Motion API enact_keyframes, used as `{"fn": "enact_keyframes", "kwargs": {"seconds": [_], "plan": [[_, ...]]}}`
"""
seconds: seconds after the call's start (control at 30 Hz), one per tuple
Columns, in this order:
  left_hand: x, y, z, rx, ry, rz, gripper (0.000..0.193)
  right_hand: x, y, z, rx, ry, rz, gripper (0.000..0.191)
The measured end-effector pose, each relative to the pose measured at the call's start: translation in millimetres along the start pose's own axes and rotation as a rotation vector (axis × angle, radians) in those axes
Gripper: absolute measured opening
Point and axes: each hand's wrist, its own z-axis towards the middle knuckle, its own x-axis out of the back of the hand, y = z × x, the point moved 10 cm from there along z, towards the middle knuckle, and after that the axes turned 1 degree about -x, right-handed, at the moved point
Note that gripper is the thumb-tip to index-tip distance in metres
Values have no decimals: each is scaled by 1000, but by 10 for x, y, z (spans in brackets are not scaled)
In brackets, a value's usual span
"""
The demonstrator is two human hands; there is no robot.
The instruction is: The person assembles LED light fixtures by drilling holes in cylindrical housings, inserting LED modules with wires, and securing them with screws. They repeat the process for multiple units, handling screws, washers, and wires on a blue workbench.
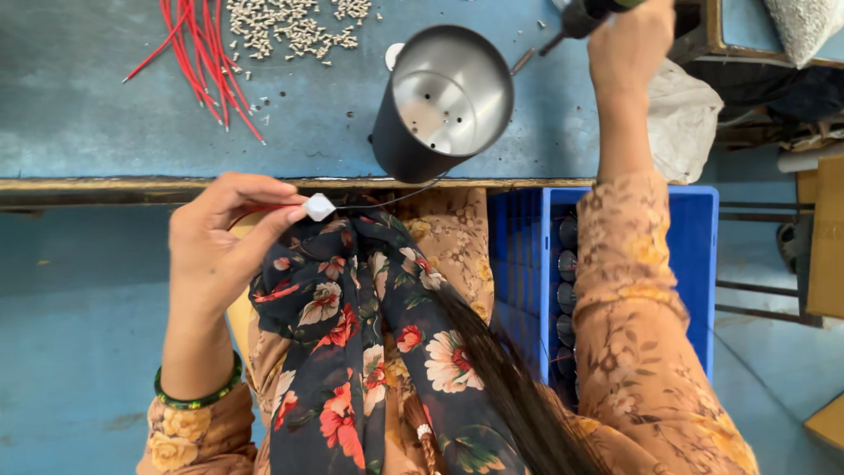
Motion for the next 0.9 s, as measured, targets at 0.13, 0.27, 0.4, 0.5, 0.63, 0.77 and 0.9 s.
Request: {"fn": "enact_keyframes", "kwargs": {"seconds": [0.13,0.27,0.4,0.5,0.63,0.77,0.9], "plan": [[-17,-54,13,161,2,102,18,903,-246,-98,-233,131,668,7],[-152,298,109,-157,-88,184,18,1900,-1063,-277,-126,98,893,9],[-415,645,46,-507,-194,446,18,2141,-2113,-275,298,-315,924,19],[-483,834,-26,-662,-223,513,17,2079,-2436,-235,393,-443,876,21],[-516,1022,-205,-918,-255,657,17,1971,-2545,-222,367,-537,943,17],[-497,1074,-314,-1067,-222,726,10,1862,-2561,-316,280,-612,1041,18],[-474,1125,-291,-1066,-113,676,9,1784,-2442,-378,70,-554,1108,16]]}}
